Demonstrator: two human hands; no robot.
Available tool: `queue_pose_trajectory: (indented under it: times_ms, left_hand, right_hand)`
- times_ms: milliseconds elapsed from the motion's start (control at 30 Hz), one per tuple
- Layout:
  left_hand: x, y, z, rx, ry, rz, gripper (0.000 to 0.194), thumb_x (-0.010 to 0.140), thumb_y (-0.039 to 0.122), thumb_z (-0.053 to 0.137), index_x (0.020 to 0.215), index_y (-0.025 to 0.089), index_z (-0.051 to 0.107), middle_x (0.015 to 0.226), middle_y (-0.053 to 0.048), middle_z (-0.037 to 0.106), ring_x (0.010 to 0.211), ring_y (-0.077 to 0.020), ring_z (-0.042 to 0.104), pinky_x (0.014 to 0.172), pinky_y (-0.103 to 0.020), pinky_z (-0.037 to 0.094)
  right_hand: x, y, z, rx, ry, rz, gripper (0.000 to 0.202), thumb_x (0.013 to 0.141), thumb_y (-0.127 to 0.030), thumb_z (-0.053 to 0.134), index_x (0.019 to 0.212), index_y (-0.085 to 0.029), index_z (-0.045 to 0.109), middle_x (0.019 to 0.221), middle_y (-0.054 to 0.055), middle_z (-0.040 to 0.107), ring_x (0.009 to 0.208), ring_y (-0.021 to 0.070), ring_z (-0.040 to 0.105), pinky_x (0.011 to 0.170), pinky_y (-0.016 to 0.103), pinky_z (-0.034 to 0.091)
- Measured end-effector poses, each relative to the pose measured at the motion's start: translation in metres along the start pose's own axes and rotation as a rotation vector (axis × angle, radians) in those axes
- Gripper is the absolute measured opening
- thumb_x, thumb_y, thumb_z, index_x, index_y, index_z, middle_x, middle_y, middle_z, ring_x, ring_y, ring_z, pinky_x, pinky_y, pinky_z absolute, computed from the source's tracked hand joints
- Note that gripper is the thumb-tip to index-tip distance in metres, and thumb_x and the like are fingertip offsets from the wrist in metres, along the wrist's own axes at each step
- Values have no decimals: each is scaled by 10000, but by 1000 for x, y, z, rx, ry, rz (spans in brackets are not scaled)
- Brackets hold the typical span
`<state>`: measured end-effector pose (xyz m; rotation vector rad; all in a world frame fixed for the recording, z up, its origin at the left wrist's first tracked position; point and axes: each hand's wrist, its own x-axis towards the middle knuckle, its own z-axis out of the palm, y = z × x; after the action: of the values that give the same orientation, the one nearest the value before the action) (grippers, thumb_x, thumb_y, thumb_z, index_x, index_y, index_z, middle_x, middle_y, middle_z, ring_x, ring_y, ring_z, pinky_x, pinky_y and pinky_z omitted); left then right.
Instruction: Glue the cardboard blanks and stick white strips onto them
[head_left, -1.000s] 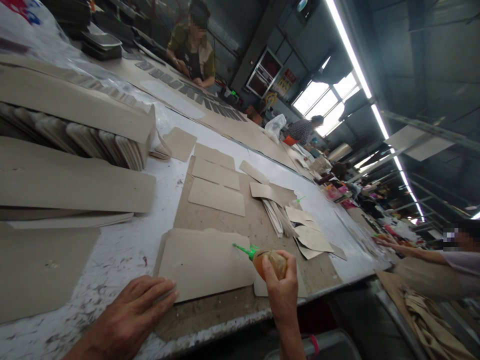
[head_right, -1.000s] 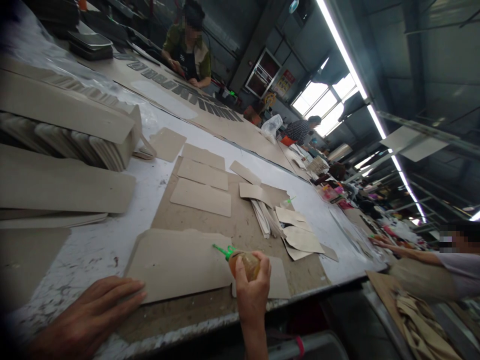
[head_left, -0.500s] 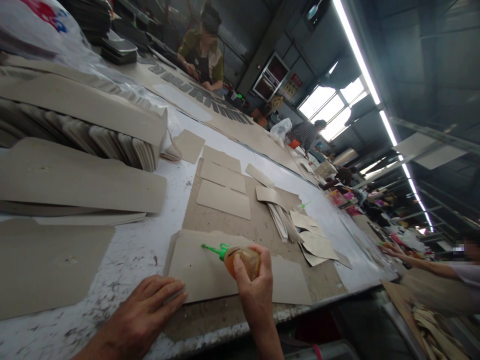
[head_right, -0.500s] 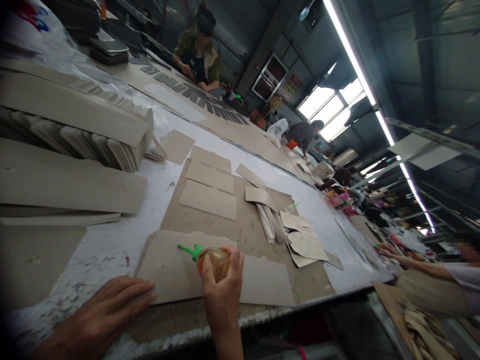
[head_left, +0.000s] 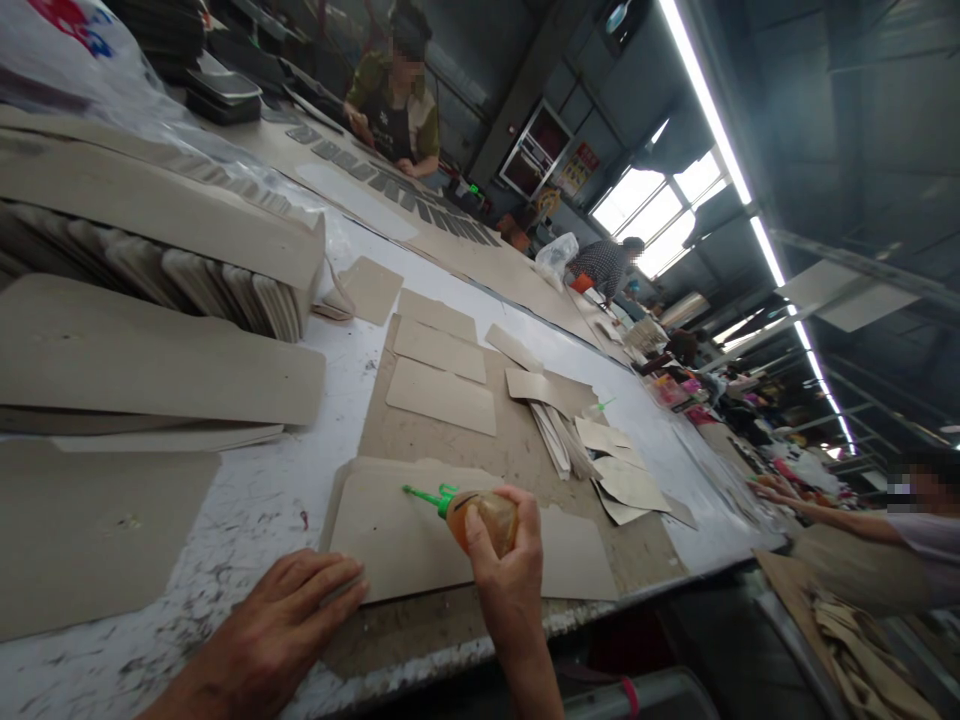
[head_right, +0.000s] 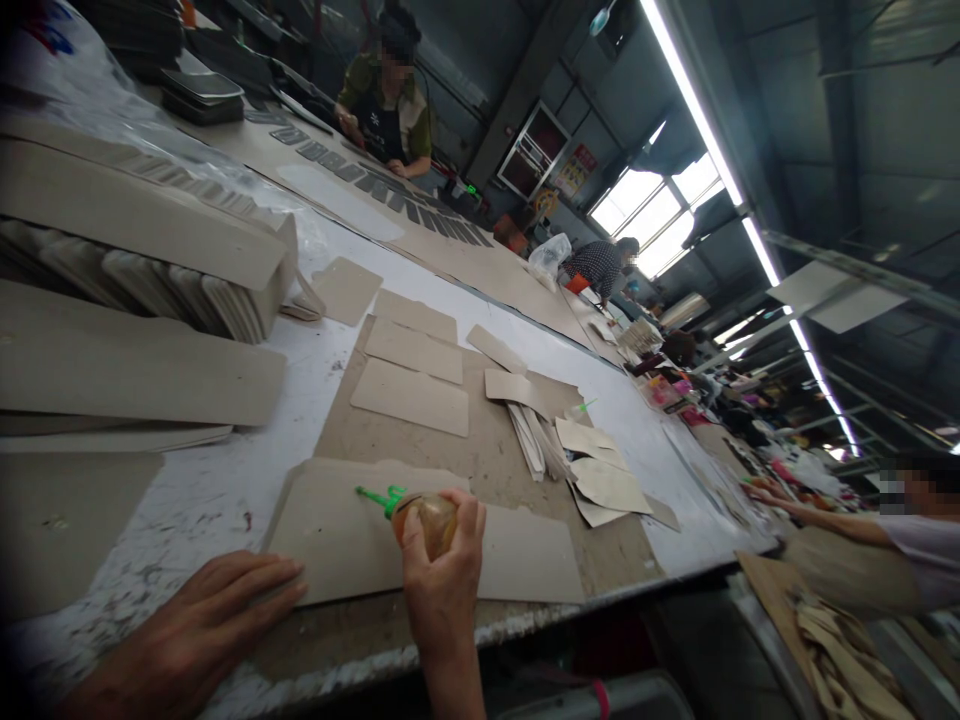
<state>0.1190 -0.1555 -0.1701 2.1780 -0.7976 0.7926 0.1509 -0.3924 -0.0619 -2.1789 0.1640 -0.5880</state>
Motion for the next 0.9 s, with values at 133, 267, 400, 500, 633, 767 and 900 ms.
queue_pose_trajectory:
  times_ms: [133, 267, 400, 500, 633, 767, 900]
  left_hand:
    - [6, -3, -6, 24, -21, 30, 325, 1020, 160, 492, 1222, 289, 711, 1174, -16, 768, 1109, -155, 682, 1113, -253, 471]
    - [14, -2, -12, 45, -27, 107, 252, 1032, 265, 557, 1235, 290, 704, 1162, 8, 762, 1125, -120, 672, 1082, -169, 469]
    - [10, 2, -9, -51, 86, -73, 279, 1058, 323, 511, 1287, 276, 663, 1249, -27, 701, 1190, -124, 649, 1142, -194, 440]
    - [0, -2, -4, -37, 121, -237, 318, 1017, 441, 567, 1269, 270, 659, 1219, -37, 702, 1070, -151, 710, 1059, -214, 523]
    - [8, -8, -4, -70, 86, -720, 559, 851, 743, 585, 1094, 244, 646, 812, -3, 709, 601, -165, 679, 588, -254, 578]
    - [40, -6, -15, -138, -224, -1049, 609, 662, 749, 498, 982, 240, 595, 701, -11, 670, 601, -233, 677, 624, -344, 530]
    - [55, -3, -21, -129, -468, -1043, 496, 701, 724, 393, 831, 265, 529, 733, -32, 676, 721, -268, 689, 743, -382, 474]
  right_hand:
    - [9, 26, -31, -91, 105, 62, 397, 851, -560, 697, 1086, -248, 628, 1032, 50, 640, 933, 269, 639, 855, 392, 521]
    - [13, 52, -62, -42, 225, 213, 543, 752, -643, 752, 1085, -239, 609, 1025, 55, 657, 924, 283, 657, 817, 401, 545]
    - [9, 63, -74, 97, 287, 337, 623, 729, -690, 759, 1121, -244, 568, 988, 29, 656, 827, 255, 655, 695, 375, 564]
    - [7, 65, -74, 78, 281, 321, 604, 730, -683, 761, 1100, -241, 579, 944, 17, 655, 820, 249, 648, 692, 369, 565]
    - [8, 66, -71, 5, 288, 260, 554, 749, -669, 735, 1064, -234, 599, 931, 21, 659, 823, 251, 648, 718, 374, 560]
    - [13, 65, -67, -30, 272, 201, 489, 766, -619, 732, 1047, -235, 618, 957, 33, 675, 873, 256, 657, 762, 364, 553]
    - [16, 65, -69, -40, 296, 185, 478, 749, -596, 757, 1029, -232, 625, 974, 45, 666, 899, 263, 654, 797, 366, 545]
